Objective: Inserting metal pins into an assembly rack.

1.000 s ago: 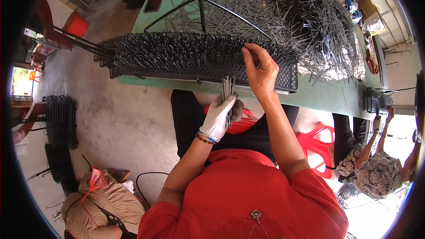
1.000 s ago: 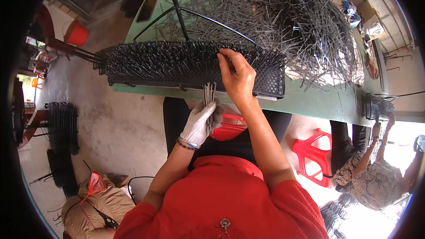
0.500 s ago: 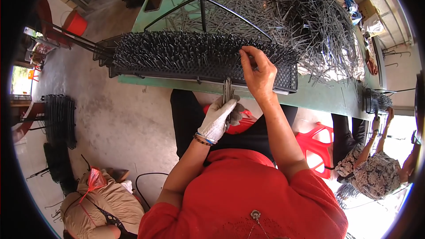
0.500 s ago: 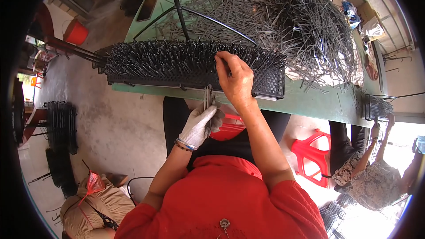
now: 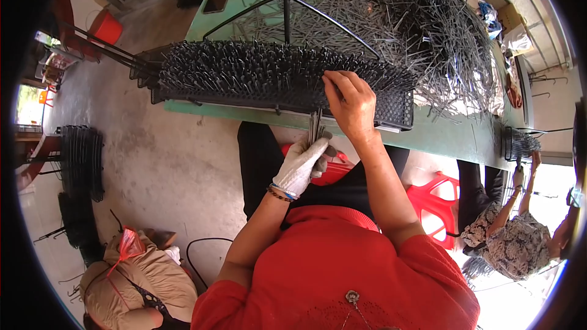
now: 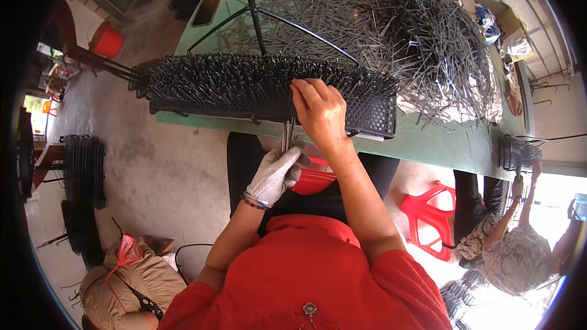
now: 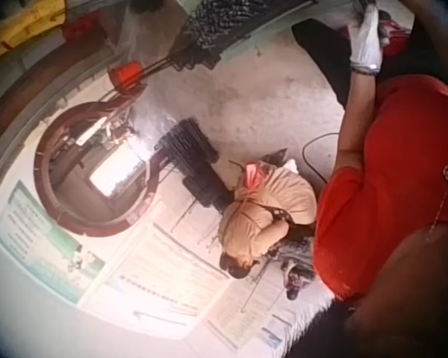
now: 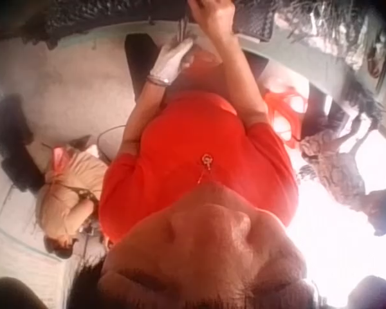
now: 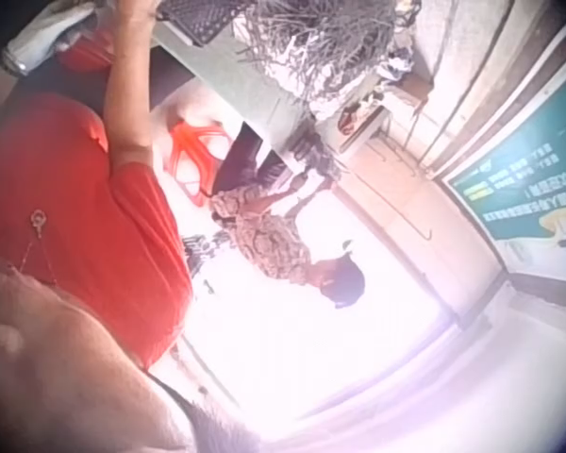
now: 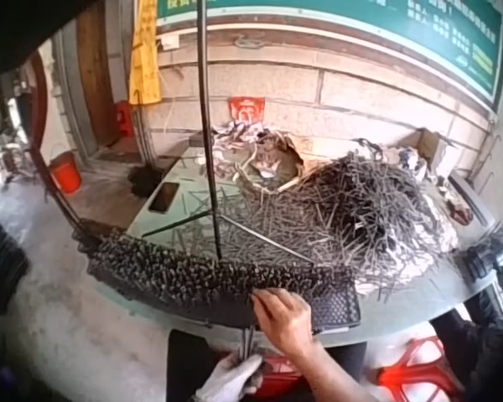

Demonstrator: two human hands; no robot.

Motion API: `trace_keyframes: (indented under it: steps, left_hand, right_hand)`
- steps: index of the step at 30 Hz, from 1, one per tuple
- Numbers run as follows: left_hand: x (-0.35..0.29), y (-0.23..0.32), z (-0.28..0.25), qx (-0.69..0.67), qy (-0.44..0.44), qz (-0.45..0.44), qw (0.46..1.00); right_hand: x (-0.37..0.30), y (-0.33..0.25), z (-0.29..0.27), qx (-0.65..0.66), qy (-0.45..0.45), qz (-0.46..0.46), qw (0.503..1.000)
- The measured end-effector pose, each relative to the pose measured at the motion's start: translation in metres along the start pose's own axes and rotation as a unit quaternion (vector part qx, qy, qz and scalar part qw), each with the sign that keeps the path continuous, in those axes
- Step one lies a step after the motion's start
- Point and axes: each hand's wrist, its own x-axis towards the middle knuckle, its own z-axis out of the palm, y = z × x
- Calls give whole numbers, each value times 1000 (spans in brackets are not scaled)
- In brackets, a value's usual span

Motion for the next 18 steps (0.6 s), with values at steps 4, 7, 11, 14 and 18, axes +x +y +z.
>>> trace_keyframes:
  steps: [4,7,11,14,18]
  left_hand:
    - [-1,4,1,-2,-10,-6,1000]
    - [0,0,2,-4,16,-8,1000]
    - [-1,2,6,3,37,2,999]
    - [-2,4,4,16,15,-4,1000]
    - [-4,4,1,-32,-23,-4,999]
  right_hand:
    - [-1,0,-1,13,1,23,1000]
    - [-2,-1,-3,12,-2,51,999]
    - [1,-1,-4,20,-19,28,999]
    - [-1,0,-5,17,-24,18,999]
    - [3,-4,-7,24,-46,33,998]
